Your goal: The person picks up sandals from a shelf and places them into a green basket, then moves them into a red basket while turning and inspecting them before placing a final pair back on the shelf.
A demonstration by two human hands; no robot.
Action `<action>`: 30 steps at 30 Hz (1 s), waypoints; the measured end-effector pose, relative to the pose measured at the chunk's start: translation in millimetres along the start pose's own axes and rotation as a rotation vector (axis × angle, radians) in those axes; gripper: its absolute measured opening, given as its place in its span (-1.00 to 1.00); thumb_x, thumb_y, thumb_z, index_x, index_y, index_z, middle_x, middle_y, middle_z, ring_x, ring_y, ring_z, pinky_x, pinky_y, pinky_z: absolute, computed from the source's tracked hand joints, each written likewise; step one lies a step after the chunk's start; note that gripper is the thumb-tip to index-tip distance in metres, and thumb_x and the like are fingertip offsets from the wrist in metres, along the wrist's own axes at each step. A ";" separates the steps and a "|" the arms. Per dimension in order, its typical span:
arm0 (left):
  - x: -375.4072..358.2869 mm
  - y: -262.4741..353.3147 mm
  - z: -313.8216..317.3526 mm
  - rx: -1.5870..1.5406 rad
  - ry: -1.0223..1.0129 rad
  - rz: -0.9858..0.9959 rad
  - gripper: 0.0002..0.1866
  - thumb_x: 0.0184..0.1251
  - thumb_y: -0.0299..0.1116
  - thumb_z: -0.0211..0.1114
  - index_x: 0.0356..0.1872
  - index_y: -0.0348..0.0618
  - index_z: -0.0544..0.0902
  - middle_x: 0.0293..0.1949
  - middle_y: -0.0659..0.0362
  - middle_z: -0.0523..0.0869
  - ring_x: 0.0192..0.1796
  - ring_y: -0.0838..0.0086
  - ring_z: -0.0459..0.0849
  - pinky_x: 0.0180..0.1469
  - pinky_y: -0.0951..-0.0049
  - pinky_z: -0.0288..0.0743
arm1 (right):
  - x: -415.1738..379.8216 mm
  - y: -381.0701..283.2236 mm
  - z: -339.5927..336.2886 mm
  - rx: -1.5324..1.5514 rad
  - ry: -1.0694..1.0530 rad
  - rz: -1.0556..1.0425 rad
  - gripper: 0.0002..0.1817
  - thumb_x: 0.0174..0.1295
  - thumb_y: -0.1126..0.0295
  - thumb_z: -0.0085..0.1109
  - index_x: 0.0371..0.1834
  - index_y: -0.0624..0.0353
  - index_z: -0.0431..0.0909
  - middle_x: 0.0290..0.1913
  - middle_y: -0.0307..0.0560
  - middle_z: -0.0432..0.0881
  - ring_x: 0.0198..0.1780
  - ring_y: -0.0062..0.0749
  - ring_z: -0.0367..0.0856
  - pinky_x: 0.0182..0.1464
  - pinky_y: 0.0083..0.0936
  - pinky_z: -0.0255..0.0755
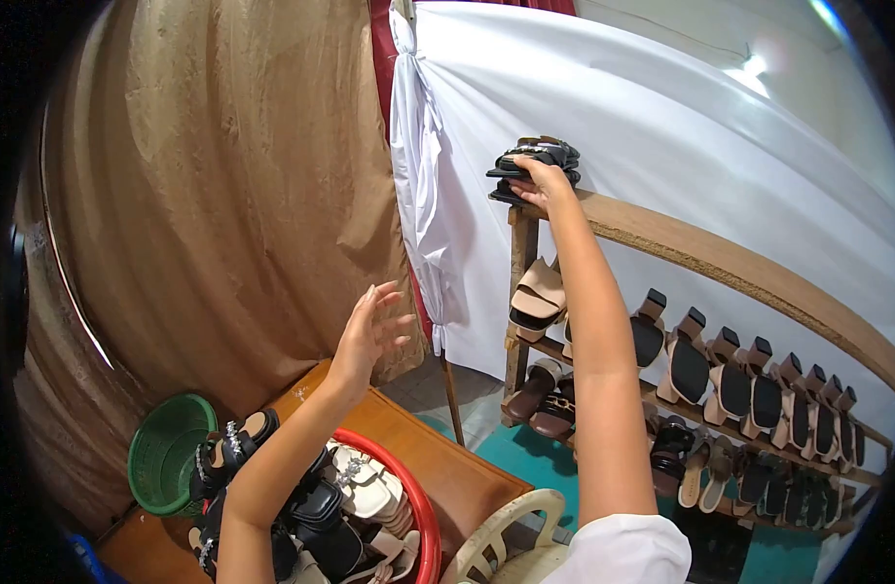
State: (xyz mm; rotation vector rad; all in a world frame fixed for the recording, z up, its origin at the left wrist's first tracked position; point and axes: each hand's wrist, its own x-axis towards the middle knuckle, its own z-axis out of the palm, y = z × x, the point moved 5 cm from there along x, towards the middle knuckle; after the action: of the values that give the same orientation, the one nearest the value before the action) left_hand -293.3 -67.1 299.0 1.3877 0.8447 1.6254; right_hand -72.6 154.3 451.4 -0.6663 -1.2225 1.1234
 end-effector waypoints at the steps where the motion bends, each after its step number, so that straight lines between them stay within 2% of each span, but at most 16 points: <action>1: 0.3 -0.5 1.1 -0.006 0.000 -0.003 -0.47 0.31 0.08 -0.18 0.15 -0.05 0.27 0.08 0.20 0.32 0.01 0.43 0.43 0.00 0.40 0.28 | 2.2 2.0 -2.5 -0.022 0.011 0.017 -0.71 0.00 0.32 0.27 -0.24 0.17 0.45 -0.34 -0.05 0.52 -0.34 -0.41 0.55 -0.30 -0.51 0.56; 6: -2.8 2.5 6.1 -0.030 -0.014 -0.008 -0.46 0.31 0.08 -0.18 0.15 -0.06 0.27 0.07 0.20 0.32 0.01 0.43 0.44 -0.01 0.41 0.28 | -4.1 8.5 -9.4 -0.063 0.082 0.080 -0.67 -0.02 0.21 0.30 -0.33 0.16 0.43 -0.49 -0.20 0.44 -0.46 -0.58 0.46 -0.48 -0.61 0.51; 12: -11.1 9.9 1.2 -0.029 -0.009 0.008 -0.47 0.31 0.08 -0.18 0.14 -0.05 0.28 0.08 0.20 0.32 0.01 0.43 0.45 -0.01 0.42 0.28 | -16.3 11.4 -6.1 -0.029 0.080 0.055 -0.64 -0.04 0.22 0.32 -0.32 0.18 0.38 -0.45 -0.16 0.43 -0.48 -0.52 0.48 -0.46 -0.53 0.50; 15: -16.4 14.4 -4.3 -0.031 0.007 0.015 -0.47 0.31 0.08 -0.18 0.14 -0.05 0.29 0.08 0.20 0.32 0.00 0.43 0.45 -0.01 0.41 0.28 | -26.1 19.1 0.7 0.016 0.088 0.000 -0.62 -0.03 0.24 0.31 -0.30 0.20 0.34 -0.37 -0.12 0.41 -0.46 -0.49 0.49 -0.43 -0.52 0.50; 17: -21.7 17.3 -8.8 -0.026 0.013 0.019 -0.47 0.31 0.08 -0.18 0.14 -0.04 0.30 0.07 0.21 0.32 0.00 0.43 0.45 -0.01 0.41 0.28 | -41.4 23.0 11.2 -0.033 0.085 -0.040 -0.45 -0.02 0.31 0.27 -0.09 0.22 0.11 -0.32 -0.13 0.39 -0.44 -0.51 0.49 -0.45 -0.57 0.48; 19: -30.4 23.1 -12.9 -0.017 0.027 0.024 -0.48 0.31 0.08 -0.18 0.14 -0.04 0.30 0.07 0.21 0.32 -0.01 0.44 0.45 -0.01 0.41 0.29 | -60.7 31.7 27.9 -0.065 -0.031 0.001 -0.20 -0.02 0.35 0.25 0.14 0.27 -0.14 -0.30 -0.10 0.41 -0.43 -0.53 0.49 -0.45 -0.59 0.48; 20: -34.7 27.0 -15.3 -0.011 0.033 0.028 -0.48 0.31 0.08 -0.18 0.14 -0.04 0.30 0.07 0.21 0.32 -0.01 0.44 0.45 -0.01 0.41 0.29 | -71.9 39.9 36.0 -0.053 -0.012 0.009 0.04 -0.04 0.37 0.25 0.27 0.26 -0.46 -0.24 -0.04 0.42 -0.40 -0.52 0.49 -0.43 -0.58 0.48; 21: -38.2 29.1 -19.1 -0.013 0.040 0.031 -0.48 0.31 0.08 -0.18 0.14 -0.04 0.30 0.07 0.21 0.33 -0.01 0.44 0.46 -0.01 0.42 0.29 | -80.6 47.8 43.9 -0.081 -0.109 -0.002 0.20 -0.04 0.34 0.27 0.25 0.22 -0.72 -0.16 0.06 0.41 -0.35 -0.47 0.50 -0.40 -0.56 0.49; 26: -64.9 41.7 -39.9 -0.052 0.116 0.036 -0.49 0.31 0.06 -0.16 0.14 -0.03 0.30 0.06 0.21 0.33 -0.03 0.45 0.48 -0.04 0.44 0.32 | -164.5 73.2 96.2 -0.505 -0.349 -0.021 0.19 -0.02 0.23 0.28 0.27 0.24 -0.67 0.11 0.27 0.15 -0.31 -0.41 0.49 -0.37 -0.58 0.48; 30: -93.6 49.7 -71.8 -0.035 0.196 0.090 -0.49 0.31 0.06 -0.16 0.14 -0.04 0.31 0.06 0.20 0.33 -0.02 0.43 0.48 -0.05 0.44 0.32 | -244.3 83.5 134.8 -0.621 -0.579 0.028 0.19 -0.03 0.19 0.29 0.28 0.31 -0.61 0.19 0.28 0.01 -0.33 -0.45 0.48 -0.40 -0.60 0.45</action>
State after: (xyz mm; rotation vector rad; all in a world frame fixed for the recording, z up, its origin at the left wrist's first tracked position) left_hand -366.6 -171.7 290.0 1.2718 0.8720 1.8598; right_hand -214.6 -63.1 319.4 -0.8456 -2.1092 0.9847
